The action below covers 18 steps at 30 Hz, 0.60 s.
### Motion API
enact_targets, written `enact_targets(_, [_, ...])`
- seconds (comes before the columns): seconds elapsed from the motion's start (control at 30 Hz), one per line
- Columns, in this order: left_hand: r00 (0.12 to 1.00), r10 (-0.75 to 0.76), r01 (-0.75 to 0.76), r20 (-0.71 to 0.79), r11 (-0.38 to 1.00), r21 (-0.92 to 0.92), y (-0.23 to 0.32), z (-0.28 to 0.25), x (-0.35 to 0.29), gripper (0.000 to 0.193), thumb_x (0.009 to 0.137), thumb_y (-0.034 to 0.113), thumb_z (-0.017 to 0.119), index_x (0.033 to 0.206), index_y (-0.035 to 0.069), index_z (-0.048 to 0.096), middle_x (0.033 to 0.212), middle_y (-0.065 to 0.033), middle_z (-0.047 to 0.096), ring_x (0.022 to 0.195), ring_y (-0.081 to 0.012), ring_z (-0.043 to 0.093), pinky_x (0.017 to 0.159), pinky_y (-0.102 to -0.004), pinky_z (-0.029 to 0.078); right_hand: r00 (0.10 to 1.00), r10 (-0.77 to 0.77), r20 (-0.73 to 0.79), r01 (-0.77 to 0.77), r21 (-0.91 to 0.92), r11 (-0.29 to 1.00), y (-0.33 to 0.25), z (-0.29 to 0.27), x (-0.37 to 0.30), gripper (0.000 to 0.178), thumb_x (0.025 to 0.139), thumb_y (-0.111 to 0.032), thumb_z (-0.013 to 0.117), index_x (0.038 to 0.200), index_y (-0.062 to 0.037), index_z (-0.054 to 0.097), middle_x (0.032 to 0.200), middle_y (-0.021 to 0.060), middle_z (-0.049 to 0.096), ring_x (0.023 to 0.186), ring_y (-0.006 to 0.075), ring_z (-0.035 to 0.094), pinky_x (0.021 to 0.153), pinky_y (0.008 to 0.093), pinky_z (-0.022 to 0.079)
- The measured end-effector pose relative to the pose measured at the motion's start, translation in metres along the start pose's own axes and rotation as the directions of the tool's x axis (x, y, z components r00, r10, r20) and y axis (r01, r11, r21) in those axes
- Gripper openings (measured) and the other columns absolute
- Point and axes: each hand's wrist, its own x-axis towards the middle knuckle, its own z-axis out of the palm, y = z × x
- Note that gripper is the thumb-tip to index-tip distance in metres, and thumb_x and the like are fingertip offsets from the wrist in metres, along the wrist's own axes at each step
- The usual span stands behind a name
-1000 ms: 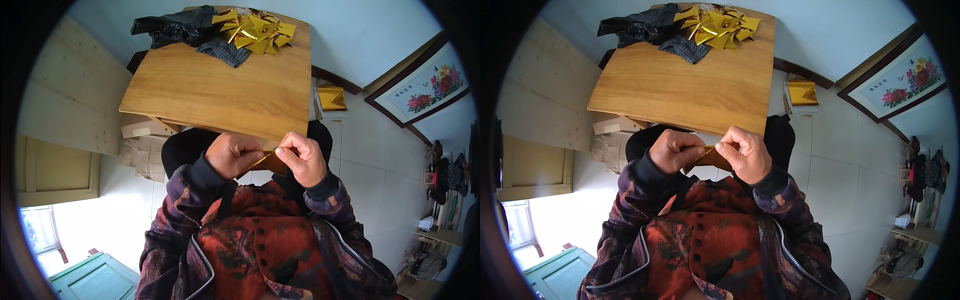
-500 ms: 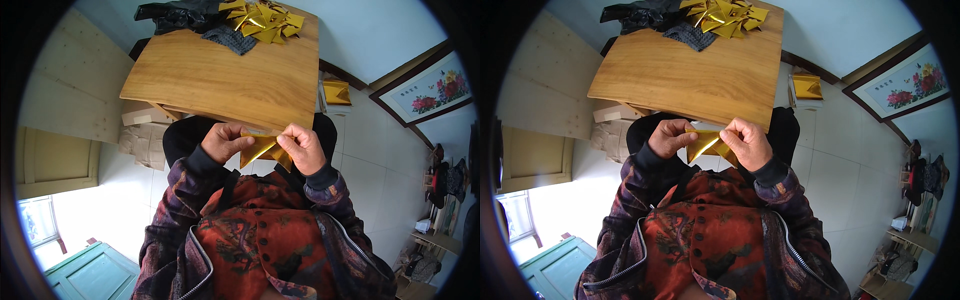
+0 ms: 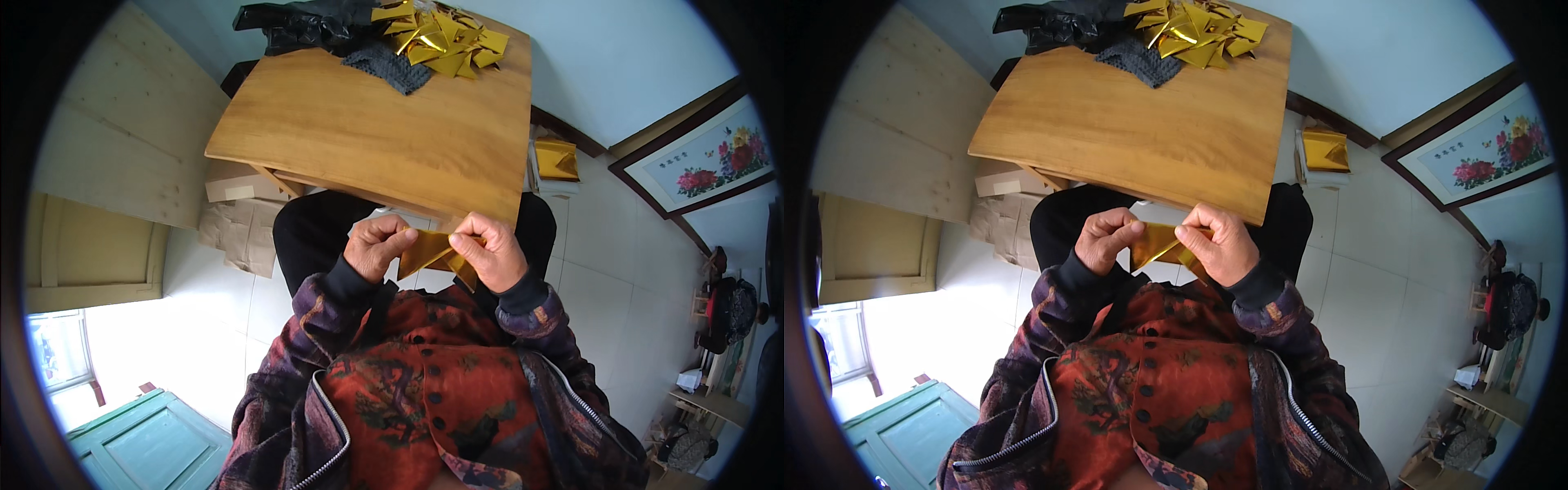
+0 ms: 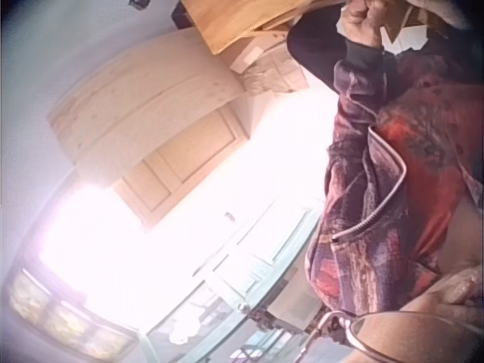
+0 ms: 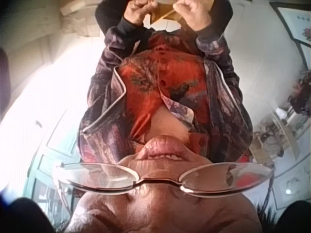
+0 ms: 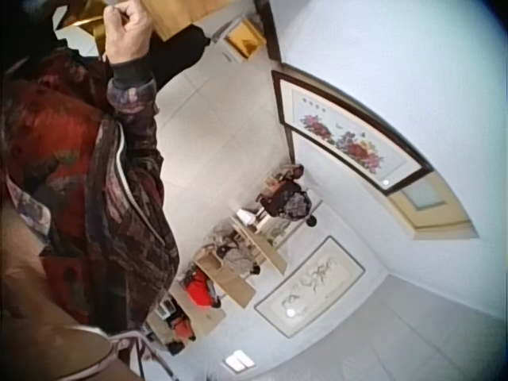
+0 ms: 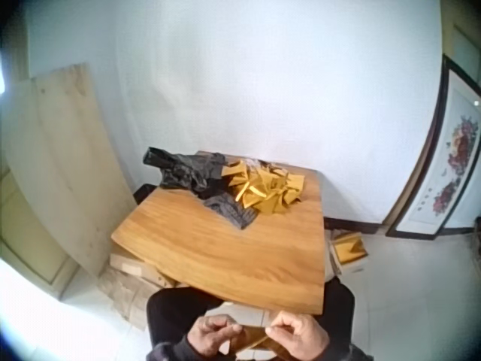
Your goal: The person folds a gold-colored sheet of paper into a triangular packet by hand, pressing creases and tucking flaps. They repeat the process with additional sheets, stacking the finished packets on the table.
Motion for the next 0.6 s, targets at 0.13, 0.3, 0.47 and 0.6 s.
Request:
enact_targets(0.13, [0.998, 0.044, -0.033, -0.052, 0.977, 0.209, -0.001, -0.003, 0.000, 0.027, 0.093, 0.020, 0.059, 0.074, 0.001, 0.060, 0.064, -0.0033, 0.056, 0.064, -0.0101, 0.052, 0.059, -0.0261, 0.041, 0.999, 0.019, 0.030, -0.019, -0.003, 1.000, 0.011, 0.003, 0.001, 0.018, 0.093, -0.016, 0.062, 0.080, -0.0050, 0.057, 0.070, -0.0062, 0.050, 0.067, 0.0026, 0.043, 0.059, 0.0224, 0.039])
enact_targets(0.3, [0.988, 0.137, -0.113, -0.073, 0.955, 0.273, -0.005, 0.003, 0.007, 0.034, 0.098, 0.028, 0.057, 0.075, 0.003, 0.057, 0.064, -0.0010, 0.049, 0.062, -0.0103, 0.046, 0.057, -0.0285, 0.040, 0.998, -0.049, 0.025, 0.048, 0.047, 0.998, 0.018, 0.001, 0.009, 0.019, 0.093, -0.017, 0.063, 0.080, -0.0050, 0.057, 0.068, -0.0049, 0.049, 0.065, 0.0040, 0.043, 0.059, 0.0234, 0.039])
enact_targets(0.47, [0.988, 0.088, -0.067, -0.127, 0.985, 0.158, -0.016, 0.005, 0.015, 0.031, 0.098, 0.029, 0.057, 0.081, 0.003, 0.060, 0.067, 0.0033, 0.053, 0.065, -0.0057, 0.046, 0.058, -0.0240, 0.040, 0.999, -0.047, -0.005, 0.047, 0.018, 0.999, 0.028, 0.001, 0.017, 0.020, 0.094, -0.018, 0.062, 0.081, -0.0035, 0.058, 0.069, -0.0039, 0.051, 0.065, 0.0047, 0.045, 0.058, 0.0240, 0.039])
enact_targets(0.6, [0.996, -0.072, 0.079, -0.050, 0.984, 0.160, -0.022, 0.000, 0.012, 0.032, 0.100, 0.030, 0.053, 0.083, 0.003, 0.061, 0.069, 0.0025, 0.057, 0.065, -0.0055, 0.050, 0.060, -0.0228, 0.042, 0.996, 0.076, -0.049, -0.072, 0.071, 0.995, 0.035, -0.006, 0.021, 0.020, 0.094, -0.019, 0.062, 0.082, -0.0034, 0.058, 0.070, -0.0053, 0.051, 0.065, 0.0034, 0.044, 0.057, 0.0234, 0.039])
